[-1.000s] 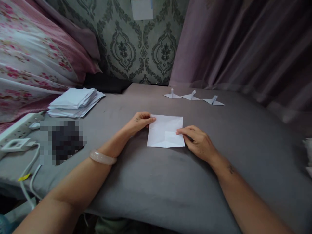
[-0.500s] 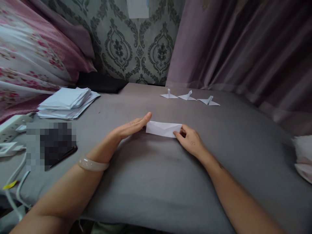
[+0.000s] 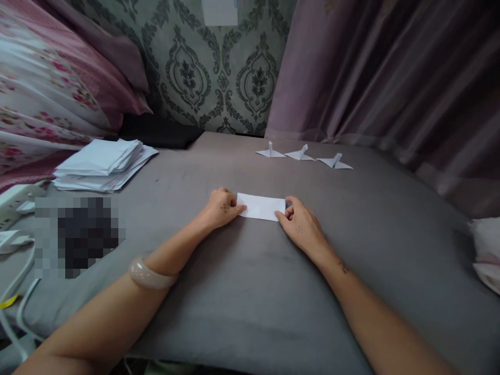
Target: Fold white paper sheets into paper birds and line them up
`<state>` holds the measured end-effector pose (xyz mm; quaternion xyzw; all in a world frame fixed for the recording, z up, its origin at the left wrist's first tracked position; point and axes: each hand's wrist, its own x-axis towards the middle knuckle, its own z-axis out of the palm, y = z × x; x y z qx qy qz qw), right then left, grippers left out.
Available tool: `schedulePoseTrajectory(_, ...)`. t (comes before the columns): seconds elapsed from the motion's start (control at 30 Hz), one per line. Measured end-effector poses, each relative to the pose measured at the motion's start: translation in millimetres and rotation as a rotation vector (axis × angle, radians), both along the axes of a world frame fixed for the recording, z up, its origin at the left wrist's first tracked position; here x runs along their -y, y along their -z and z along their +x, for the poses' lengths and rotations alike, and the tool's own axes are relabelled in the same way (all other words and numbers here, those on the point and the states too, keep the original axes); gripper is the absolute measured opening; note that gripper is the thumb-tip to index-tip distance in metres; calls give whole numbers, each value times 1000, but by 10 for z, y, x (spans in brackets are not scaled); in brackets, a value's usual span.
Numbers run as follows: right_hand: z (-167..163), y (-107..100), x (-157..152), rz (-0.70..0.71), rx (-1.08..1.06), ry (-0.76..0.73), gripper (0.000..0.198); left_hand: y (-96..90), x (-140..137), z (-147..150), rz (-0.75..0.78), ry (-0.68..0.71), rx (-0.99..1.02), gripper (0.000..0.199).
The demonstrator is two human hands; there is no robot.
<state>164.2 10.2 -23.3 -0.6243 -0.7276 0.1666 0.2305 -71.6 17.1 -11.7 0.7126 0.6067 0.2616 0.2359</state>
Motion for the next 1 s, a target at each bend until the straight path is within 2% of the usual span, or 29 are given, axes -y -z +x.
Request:
schedulePoseTrajectory(0.13, 17, -6, 19, 8, 5, -11, 35, 66, 22, -18, 26, -72, -205, 29)
schedulePoseTrajectory(0.2, 34, -2, 19, 25, 6, -30, 33, 75, 50, -7, 118, -72, -258, 39)
schedulePoseTrajectory(0.23, 44, 1, 15, 38, 7, -35, 32, 73, 65, 9, 187, -19, -284, 42)
schedulePoseTrajectory(0.3, 63, 10, 2, 65, 6, -39, 32, 61, 89, 61, 302, 200, -322, 36)
schedulePoseTrajectory(0.37, 80, 23, -17, 73, -8, -47, 33, 55, 97, 126, 340, 414, -319, 28)
schedulePoseTrajectory(0.4, 88, 30, -27, 69, -22, -54, 34, 57, 94, 154, 338, 471, -305, 26)
schedulePoseTrajectory(0.5, 109, 57, -49, 45, -80, -62, 36, 81, 59, 204, 330, 485, -227, 35)
schedulePoseTrajectory(0.57, 119, 73, -54, 45, -113, -39, 38, 88, 39, 212, 346, 491, -211, 34)
schedulePoseTrajectory(0.63, 122, 79, -52, 55, -150, -3, 39, 71, 43, 219, 369, 516, -281, 30)
schedulePoseTrajectory(0.73, 113, 56, -43, 93, -270, 55, 38, 0, 94, 245, 427, 510, -387, 35)
schedulePoseTrajectory(0.8, 104, 20, -34, 170, -380, 109, 35, -59, 130, 265, 483, 364, -259, 36)
schedulePoseTrajectory(0.87, 96, -21, -20, 280, -460, 164, 33, -105, 147, 283, 447, 105, 81, 33)
schedulePoseTrajectory(0.93, 93, -57, 5, 386, -472, 161, 34, -126, 139, 304, 252, -122, 520, 32)
schedulePoseTrajectory(1.0, 91, -81, 41, 465, -411, 82, 42, -117, 118, 338, -26, -255, 896, 29)
